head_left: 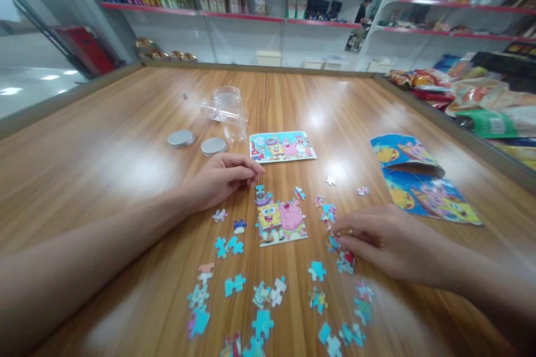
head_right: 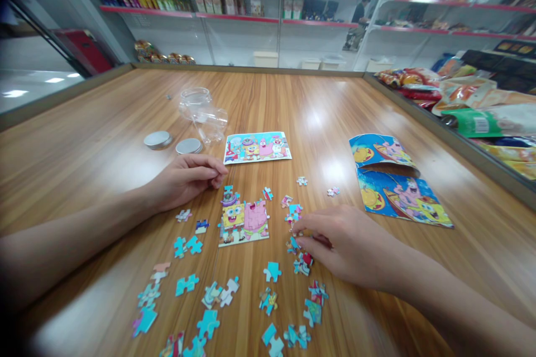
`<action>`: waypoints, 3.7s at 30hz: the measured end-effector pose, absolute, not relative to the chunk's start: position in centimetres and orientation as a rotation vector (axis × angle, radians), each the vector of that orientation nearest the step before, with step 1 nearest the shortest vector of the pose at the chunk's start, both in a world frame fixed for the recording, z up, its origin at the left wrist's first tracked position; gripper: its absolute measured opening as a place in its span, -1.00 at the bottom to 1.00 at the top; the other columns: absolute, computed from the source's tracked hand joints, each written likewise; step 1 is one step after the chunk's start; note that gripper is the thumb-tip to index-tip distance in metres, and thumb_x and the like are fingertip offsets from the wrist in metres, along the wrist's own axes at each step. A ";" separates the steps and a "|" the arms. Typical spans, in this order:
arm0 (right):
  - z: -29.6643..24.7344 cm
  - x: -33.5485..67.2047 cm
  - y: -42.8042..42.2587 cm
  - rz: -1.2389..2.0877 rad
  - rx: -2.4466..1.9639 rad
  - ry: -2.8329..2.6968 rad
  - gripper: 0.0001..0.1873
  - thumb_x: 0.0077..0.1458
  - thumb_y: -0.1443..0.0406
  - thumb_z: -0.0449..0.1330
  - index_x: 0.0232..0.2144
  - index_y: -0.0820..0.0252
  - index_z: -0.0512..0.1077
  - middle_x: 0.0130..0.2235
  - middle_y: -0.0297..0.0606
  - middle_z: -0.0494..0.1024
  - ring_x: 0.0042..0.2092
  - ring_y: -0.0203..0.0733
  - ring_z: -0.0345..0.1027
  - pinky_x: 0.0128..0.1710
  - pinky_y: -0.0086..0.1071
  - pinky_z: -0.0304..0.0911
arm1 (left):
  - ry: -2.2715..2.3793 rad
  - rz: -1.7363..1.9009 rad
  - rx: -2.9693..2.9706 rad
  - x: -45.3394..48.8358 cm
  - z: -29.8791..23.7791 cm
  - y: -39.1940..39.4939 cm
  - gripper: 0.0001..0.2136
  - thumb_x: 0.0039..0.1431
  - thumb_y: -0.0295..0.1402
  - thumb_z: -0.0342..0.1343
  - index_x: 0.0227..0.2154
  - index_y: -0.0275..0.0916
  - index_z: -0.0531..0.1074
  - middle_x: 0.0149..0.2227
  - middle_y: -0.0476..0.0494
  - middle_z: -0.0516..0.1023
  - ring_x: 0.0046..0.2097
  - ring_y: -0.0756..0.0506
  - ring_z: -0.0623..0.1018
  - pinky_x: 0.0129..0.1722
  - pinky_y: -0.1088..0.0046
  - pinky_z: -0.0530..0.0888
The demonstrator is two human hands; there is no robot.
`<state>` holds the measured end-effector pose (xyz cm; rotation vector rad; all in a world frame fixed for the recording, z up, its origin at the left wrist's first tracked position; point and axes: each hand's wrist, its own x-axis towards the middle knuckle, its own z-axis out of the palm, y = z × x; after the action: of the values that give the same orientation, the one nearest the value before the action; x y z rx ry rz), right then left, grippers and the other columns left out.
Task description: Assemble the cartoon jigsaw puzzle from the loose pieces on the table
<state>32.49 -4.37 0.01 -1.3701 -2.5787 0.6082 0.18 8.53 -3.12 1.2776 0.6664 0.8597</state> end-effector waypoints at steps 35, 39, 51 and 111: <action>-0.1 36.9 -2.7 0.127 -2.072 -2.189 -0.81 0.21 0.19 0.13 -0.27 0.08 0.52 -0.45 -0.29 0.57 -0.40 -0.14 0.44 -0.42 -0.35 0.13 | 0.741 0.810 1.351 0.2 -3.0 8.3 -0.89 -0.02 -0.39 0.32 -0.40 -0.29 0.65 -0.40 -0.15 0.56 -0.41 0.03 0.45 -0.43 0.56 0.43; 0.0 36.5 -2.8 0.212 -2.080 -2.270 -0.87 0.19 0.29 0.11 -0.30 0.10 0.47 -0.41 -0.29 0.58 -0.37 -0.15 0.45 -0.41 -0.37 0.13 | 0.734 0.813 1.357 0.2 -3.0 8.2 -0.88 -0.02 -0.39 0.32 -0.40 -0.31 0.65 -0.42 -0.16 0.55 -0.41 0.02 0.46 -0.42 0.56 0.44; -0.4 36.1 -2.6 0.104 -1.992 -2.234 -0.73 0.21 0.26 0.13 -0.09 0.14 0.54 -0.25 -0.19 0.59 -0.23 -0.10 0.48 -0.27 -0.31 0.24 | 0.740 0.806 1.364 0.2 -3.0 8.2 -0.88 -0.01 -0.39 0.32 -0.39 -0.30 0.65 -0.42 -0.15 0.56 -0.41 0.02 0.47 -0.42 0.57 0.44; 0.7 32.9 -3.4 0.599 -1.677 -2.281 -0.88 0.14 0.33 0.19 -0.38 0.19 0.54 -0.49 -0.37 0.52 -0.48 -0.35 0.34 -0.47 -0.44 0.14 | 0.727 0.690 1.665 -0.8 -3.8 8.5 -0.88 0.21 -0.31 0.25 -0.26 -0.21 0.63 -0.27 -0.10 0.56 -0.29 0.03 0.46 -0.28 0.61 0.42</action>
<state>32.89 -3.40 0.70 -1.6768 -2.2811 0.5985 -0.79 8.54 -3.84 1.6653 0.7270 0.6901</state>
